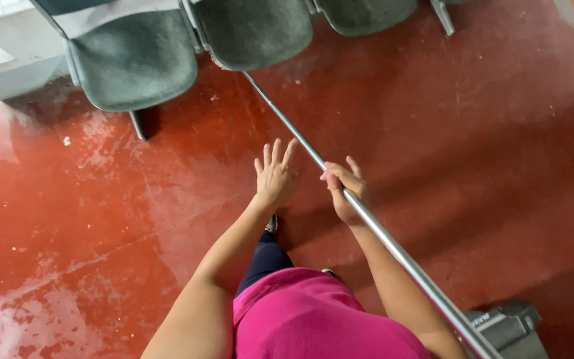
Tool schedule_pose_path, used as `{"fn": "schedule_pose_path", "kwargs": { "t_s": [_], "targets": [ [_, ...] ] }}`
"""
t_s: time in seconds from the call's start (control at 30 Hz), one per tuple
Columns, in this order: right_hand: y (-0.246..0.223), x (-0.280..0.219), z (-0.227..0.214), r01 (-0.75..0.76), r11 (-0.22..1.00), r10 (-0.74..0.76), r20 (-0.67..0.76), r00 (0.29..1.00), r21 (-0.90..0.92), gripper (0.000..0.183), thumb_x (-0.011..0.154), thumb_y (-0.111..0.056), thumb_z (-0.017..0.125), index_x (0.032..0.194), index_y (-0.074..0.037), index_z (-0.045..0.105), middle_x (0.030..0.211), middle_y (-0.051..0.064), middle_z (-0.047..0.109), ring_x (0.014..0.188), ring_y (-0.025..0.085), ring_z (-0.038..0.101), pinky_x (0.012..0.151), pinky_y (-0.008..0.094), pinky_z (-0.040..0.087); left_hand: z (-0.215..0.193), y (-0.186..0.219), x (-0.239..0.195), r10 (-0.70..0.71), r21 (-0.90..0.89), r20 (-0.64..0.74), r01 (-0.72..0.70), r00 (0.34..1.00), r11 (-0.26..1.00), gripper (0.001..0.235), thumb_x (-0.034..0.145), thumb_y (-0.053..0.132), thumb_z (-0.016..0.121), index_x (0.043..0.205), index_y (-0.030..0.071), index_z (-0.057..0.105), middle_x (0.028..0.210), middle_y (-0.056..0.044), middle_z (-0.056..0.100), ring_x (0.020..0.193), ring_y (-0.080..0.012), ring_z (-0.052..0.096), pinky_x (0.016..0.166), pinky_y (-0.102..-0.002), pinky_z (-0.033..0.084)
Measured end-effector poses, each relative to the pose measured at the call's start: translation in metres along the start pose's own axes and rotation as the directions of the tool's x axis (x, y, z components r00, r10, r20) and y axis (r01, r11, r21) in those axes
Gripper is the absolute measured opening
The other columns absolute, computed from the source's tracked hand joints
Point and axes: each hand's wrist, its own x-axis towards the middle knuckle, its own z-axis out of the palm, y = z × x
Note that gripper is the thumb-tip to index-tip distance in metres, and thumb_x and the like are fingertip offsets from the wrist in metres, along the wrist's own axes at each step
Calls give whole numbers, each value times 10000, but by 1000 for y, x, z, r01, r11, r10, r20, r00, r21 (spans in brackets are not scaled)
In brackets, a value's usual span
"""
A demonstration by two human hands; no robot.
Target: The person mops a red floor using a spin mop with an orange head. They clean around stacked crates of bottles, a welcome mat, a treadmill, and a row of chairs, moving the mop back and forth to cover the area.
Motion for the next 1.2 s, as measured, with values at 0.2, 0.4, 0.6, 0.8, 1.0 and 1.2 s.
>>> {"fn": "schedule_pose_path", "kwargs": {
  "t_s": [0.2, 0.4, 0.6, 0.8, 1.0, 1.2],
  "targets": [
    [-85, -69, -129, 51, 997, -56, -92, 994, -60, 323, 1066, -137, 557, 767, -132, 678, 743, -62, 740, 1040, 178, 768, 1169, 394, 326, 54, 111, -35, 178, -96, -244, -207, 953, 974, 1016, 890, 309, 794, 1658, 338, 129, 1673, -177, 197, 1539, -449, 193, 1165, -700, 290],
    [-142, -141, -239, 46, 995, -65, -233, 970, -86, 491, 1047, -169, 479, 571, -91, 574, 488, -6, 575, 779, 301, 767, 1138, 493, 370, 102, 231, -108, 508, -179, -472, -643, 721, 745, 430, 604, 380, 808, 911, 223, 552, 950, 32, 582, 1057, -213, 590, 1105, -504, 364],
    [-137, -179, -265, 205, 978, -169, -403, 900, 49, 475, 1029, -253, 316, 555, -241, 295, 471, -15, 479, 548, 126, 555, 1057, 430, 421, 65, 274, -155, 608, -67, -604, -793, 515, 606, 259, 964, 293, 660, 798, 124, 555, 742, -30, 590, 750, -236, 586, 928, -379, 407],
    [-91, -163, -230, 259, 957, -190, -395, 899, 129, 274, 934, -162, 316, 668, -225, 329, 495, -41, 500, 591, 129, 547, 993, 454, 431, 79, 237, -111, 623, 69, -603, -746, 499, 663, 243, 960, 318, 654, 840, 126, 565, 782, -26, 589, 793, -221, 600, 1000, -419, 414],
    [-17, -97, -161, 305, 946, -256, -330, 909, 106, 439, 1062, -173, 496, 625, -129, 511, 560, 34, 650, 648, 225, 699, 959, 488, 467, 95, 160, -30, 481, 169, -546, -473, 686, 865, 673, 627, 405, 832, 1221, 238, 566, 1243, -24, 608, 1199, -238, 562, 1043, -506, 385],
    [58, -13, -101, 199, 974, -183, -144, 973, 111, 187, 1010, 11, 551, 888, -26, 687, 803, 49, 754, 948, 239, 758, 1046, 443, 481, 66, 83, 21, 15, 47, -98, -10, 995, 999, 791, 897, 319, 746, 1574, 172, 362, 1584, -197, 386, 1477, -426, 320, 1099, -677, 298]
  ]
}}
